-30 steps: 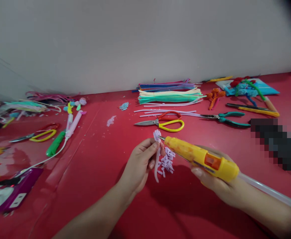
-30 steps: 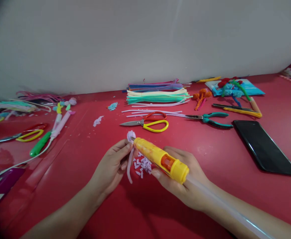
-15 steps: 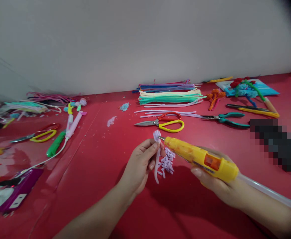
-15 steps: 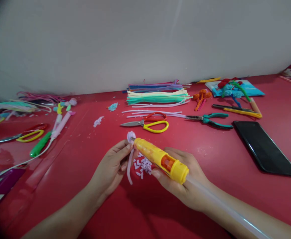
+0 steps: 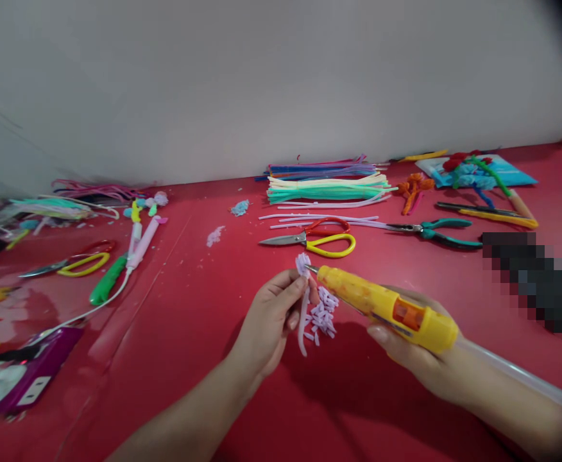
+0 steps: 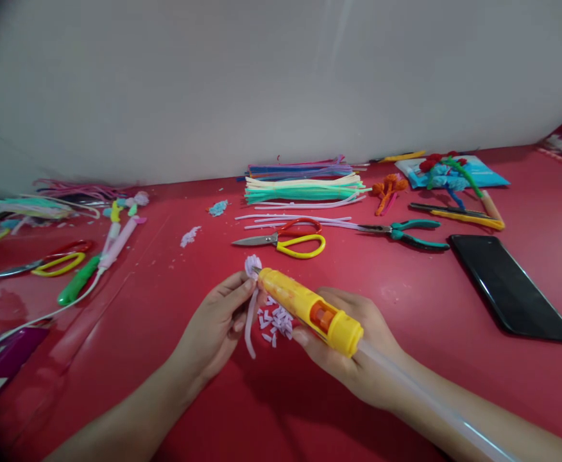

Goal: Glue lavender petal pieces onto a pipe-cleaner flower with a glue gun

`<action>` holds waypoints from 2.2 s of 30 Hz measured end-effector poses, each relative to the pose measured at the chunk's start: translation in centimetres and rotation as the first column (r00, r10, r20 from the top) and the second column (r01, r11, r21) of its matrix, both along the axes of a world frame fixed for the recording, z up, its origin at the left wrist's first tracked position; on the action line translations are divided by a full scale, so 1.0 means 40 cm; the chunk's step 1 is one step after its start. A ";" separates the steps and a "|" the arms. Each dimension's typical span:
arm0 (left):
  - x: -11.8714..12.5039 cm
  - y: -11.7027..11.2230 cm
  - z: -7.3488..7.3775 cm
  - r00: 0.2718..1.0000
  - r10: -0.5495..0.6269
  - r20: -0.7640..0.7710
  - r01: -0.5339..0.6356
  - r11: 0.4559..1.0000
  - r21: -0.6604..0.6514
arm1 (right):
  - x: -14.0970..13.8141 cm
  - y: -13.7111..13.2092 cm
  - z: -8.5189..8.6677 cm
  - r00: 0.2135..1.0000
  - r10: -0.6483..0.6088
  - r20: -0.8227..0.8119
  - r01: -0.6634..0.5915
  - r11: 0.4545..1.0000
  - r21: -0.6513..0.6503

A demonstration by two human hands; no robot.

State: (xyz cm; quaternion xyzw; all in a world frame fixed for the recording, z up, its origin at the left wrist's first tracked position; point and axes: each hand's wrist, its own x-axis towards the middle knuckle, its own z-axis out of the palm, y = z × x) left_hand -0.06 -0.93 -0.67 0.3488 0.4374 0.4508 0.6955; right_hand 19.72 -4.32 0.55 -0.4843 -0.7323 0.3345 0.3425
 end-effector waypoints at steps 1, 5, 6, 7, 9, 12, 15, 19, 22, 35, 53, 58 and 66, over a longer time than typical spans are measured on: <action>0.000 0.000 0.001 1.000 -0.001 0.004 0.001 1.000 0.001 | -0.001 0.001 -0.001 1.000 0.000 0.000 0.000 1.000 0.001; 0.000 0.001 0.002 1.000 0.003 0.012 -0.003 1.000 -0.001 | -0.002 0.002 -0.002 1.000 0.012 0.005 -0.012 1.000 0.001; 0.000 0.001 0.001 1.000 0.006 0.011 -0.006 1.000 -0.001 | -0.002 0.002 -0.001 1.000 0.014 0.005 -0.014 1.000 0.002; -0.001 0.001 0.000 1.000 0.008 0.010 -0.008 1.000 0.000 | -0.001 0.002 -0.001 1.000 0.012 0.002 -0.012 1.000 0.006; -0.001 0.001 -0.002 1.000 0.010 0.009 -0.010 1.000 0.005 | -0.001 0.002 -0.001 1.000 0.009 -0.001 -0.009 1.000 0.012; -0.001 0.001 -0.004 1.000 0.007 -0.005 -0.007 1.000 0.015 | -0.003 0.002 -0.003 1.000 0.002 0.005 -0.002 0.999 0.032; -0.002 0.004 -0.002 0.998 0.010 -0.067 -0.006 0.998 0.059 | -0.006 -0.001 -0.005 1.000 -0.003 0.023 0.002 0.998 0.061; -0.014 0.015 0.004 0.980 0.094 -0.177 -0.059 0.980 0.191 | -0.004 0.002 0.000 0.994 -0.010 0.111 -0.004 0.993 0.122; -0.026 0.026 0.006 0.959 0.192 -0.207 -0.137 0.958 0.252 | 0.009 0.019 -0.001 0.970 -0.029 0.240 -0.024 0.976 0.215; -0.027 0.040 -0.017 0.982 0.096 -0.164 -0.062 0.977 0.202 | 0.075 0.086 -0.014 0.737 0.112 0.667 -0.153 0.988 0.003; -0.041 0.051 -0.007 0.978 0.195 -0.067 -0.185 0.973 0.136 | -0.203 0.148 -0.054 0.691 0.266 0.672 -0.449 0.887 0.111; -0.041 0.045 -0.002 0.976 0.185 -0.115 -0.170 0.977 0.125 | -0.156 0.140 -0.008 0.814 0.229 0.534 -0.292 0.956 0.036; -0.015 0.025 0.001 0.992 0.034 0.121 -0.045 0.995 0.092 | -0.090 0.160 0.005 0.969 0.163 -0.188 -0.213 0.932 -0.292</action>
